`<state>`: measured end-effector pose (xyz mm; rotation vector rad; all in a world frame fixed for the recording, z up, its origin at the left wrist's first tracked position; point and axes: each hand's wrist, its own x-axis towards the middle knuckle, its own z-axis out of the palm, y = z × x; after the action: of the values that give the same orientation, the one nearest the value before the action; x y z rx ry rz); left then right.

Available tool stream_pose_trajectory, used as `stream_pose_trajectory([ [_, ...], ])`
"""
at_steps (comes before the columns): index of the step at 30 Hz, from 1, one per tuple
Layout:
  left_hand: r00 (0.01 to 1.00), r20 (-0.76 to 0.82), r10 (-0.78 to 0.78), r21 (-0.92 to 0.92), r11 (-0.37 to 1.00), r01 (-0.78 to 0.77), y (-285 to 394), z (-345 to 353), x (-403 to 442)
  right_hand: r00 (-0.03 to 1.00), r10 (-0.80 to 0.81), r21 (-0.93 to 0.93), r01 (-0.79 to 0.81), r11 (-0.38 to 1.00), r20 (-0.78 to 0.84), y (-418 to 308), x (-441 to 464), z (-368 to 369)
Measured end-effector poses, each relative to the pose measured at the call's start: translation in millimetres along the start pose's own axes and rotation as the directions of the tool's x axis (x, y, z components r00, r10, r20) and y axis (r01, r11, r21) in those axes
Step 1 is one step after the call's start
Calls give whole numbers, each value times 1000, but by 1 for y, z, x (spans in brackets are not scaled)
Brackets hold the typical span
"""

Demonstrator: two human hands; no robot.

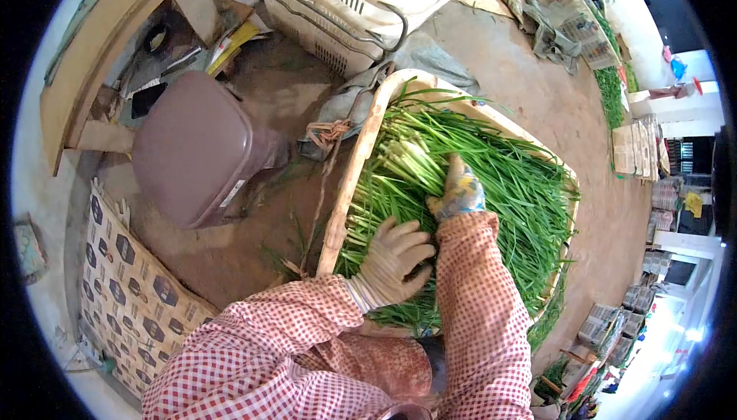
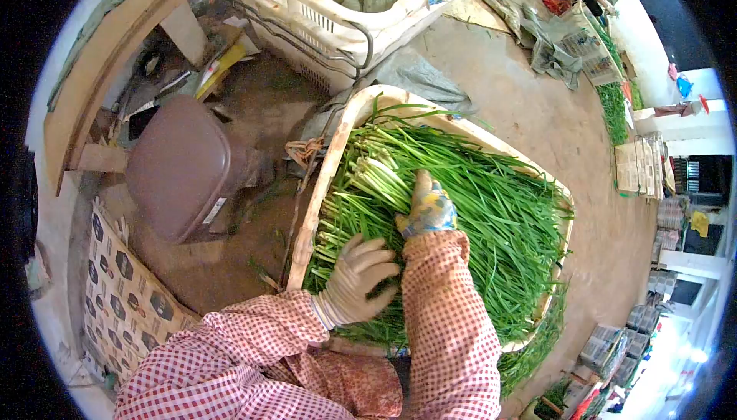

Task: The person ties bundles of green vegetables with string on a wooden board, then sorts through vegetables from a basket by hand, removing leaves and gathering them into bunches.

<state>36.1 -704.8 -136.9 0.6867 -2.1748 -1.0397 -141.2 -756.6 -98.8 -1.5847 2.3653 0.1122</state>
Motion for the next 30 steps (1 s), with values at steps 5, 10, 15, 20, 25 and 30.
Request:
stream_pose_trajectory([
  [5, 737, -94, -670, -831, 460, 312, 2, 1, 4, 954, -95, 286, 179, 941, -284, 23, -48, -28],
  [10, 759, 146, -635, -939, -332, -96, -7, -25, 51, 914, -315, 75, 343, 936, -256, 18, -90, -8],
  [15, 762, 203, -615, -946, -324, -10, -11, -24, 47, 956, -292, 2, 292, 956, -25, -5, -116, -56],
  [20, 665, 241, -707, -970, -199, 139, 8, -40, 46, 926, -332, -3, 337, 941, -182, 9, -139, -85],
  [25, 590, 122, -798, -986, -31, 162, 26, -33, 41, 938, -345, 7, 345, 938, -33, -32, -116, -57],
  [30, 763, -86, -641, -946, 293, 140, 91, -48, 38, 845, -395, -60, 401, 914, -360, -32, -115, -23],
])
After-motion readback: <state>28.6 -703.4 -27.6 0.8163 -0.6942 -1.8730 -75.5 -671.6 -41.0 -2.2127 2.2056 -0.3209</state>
